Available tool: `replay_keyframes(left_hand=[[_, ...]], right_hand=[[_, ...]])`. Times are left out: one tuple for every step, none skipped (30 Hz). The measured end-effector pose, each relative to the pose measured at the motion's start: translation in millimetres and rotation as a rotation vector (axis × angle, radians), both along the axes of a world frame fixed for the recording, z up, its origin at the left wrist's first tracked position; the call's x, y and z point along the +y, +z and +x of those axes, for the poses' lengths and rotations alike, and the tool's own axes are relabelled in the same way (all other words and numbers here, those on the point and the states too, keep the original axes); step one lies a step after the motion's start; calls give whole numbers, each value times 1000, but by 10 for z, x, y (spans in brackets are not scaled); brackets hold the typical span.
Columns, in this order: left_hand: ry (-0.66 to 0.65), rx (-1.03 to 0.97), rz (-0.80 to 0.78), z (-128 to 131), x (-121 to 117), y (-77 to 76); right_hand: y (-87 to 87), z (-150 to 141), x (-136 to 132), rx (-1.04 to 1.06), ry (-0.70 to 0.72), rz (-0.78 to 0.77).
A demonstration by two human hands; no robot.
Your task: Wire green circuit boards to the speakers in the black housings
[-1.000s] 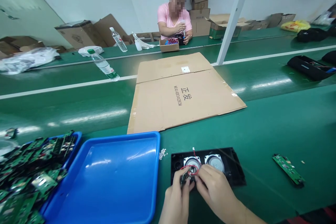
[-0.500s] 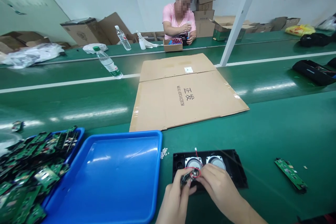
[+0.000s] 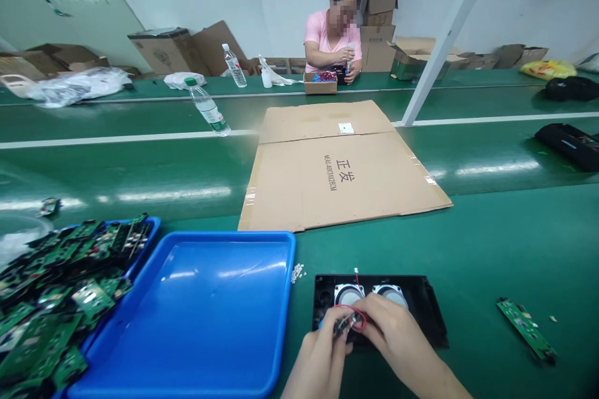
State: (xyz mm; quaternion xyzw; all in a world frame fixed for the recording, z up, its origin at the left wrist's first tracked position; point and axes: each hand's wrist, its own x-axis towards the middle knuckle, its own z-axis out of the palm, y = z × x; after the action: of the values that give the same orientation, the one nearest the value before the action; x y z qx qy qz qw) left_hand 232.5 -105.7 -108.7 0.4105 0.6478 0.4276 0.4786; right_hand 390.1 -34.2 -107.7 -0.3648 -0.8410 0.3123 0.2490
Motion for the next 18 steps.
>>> replay_keyframes(left_hand=[[-1, 44, 26, -1, -10, -11], [3, 90, 51, -3, -16, -15], [11, 130, 68, -7, -20, -14], [23, 160, 74, -11, -22, -8], [34, 181, 70, -15, -22, 1], [45, 200, 61, -19, -21, 10], [52, 219, 49, -22, -20, 17], [53, 240, 42, -26, -21, 20], [49, 259, 40, -30, -22, 18], [42, 276, 39, -35, -23, 11], [33, 290, 39, -39, -25, -1], [24, 303, 40, -44, -26, -14], [18, 311, 36, -46, -25, -28], [16, 314, 30, -46, -22, -39], [20, 305, 25, -41, -16, -47], [30, 274, 21, -30, -7, -49], [46, 220, 16, -14, 5, -45], [68, 146, 7, 8, 19, -37]], right_hand=[[41, 13, 32, -16, 5, -25], [76, 23, 68, -28, -11, -27], [99, 28, 104, -43, -45, 0], [105, 27, 138, -65, -95, 52], [91, 17, 166, -97, -154, 120], [58, 0, 189, -138, -212, 196], [9, -26, 204, -185, -264, 267], [-50, -59, 212, -227, -306, 326], [-113, -98, 216, -257, -341, 366], [-173, -138, 216, -273, -369, 394], [-222, -176, 214, -274, -386, 409], [-257, -207, 211, -263, -394, 414], [-273, -226, 208, -249, -392, 412], [-273, -230, 203, -243, -387, 409], [-258, -215, 195, -229, -380, 392], [-235, -181, 184, -188, -374, 354], [-211, -128, 166, -120, -372, 288], [-192, -61, 142, -28, -375, 195]])
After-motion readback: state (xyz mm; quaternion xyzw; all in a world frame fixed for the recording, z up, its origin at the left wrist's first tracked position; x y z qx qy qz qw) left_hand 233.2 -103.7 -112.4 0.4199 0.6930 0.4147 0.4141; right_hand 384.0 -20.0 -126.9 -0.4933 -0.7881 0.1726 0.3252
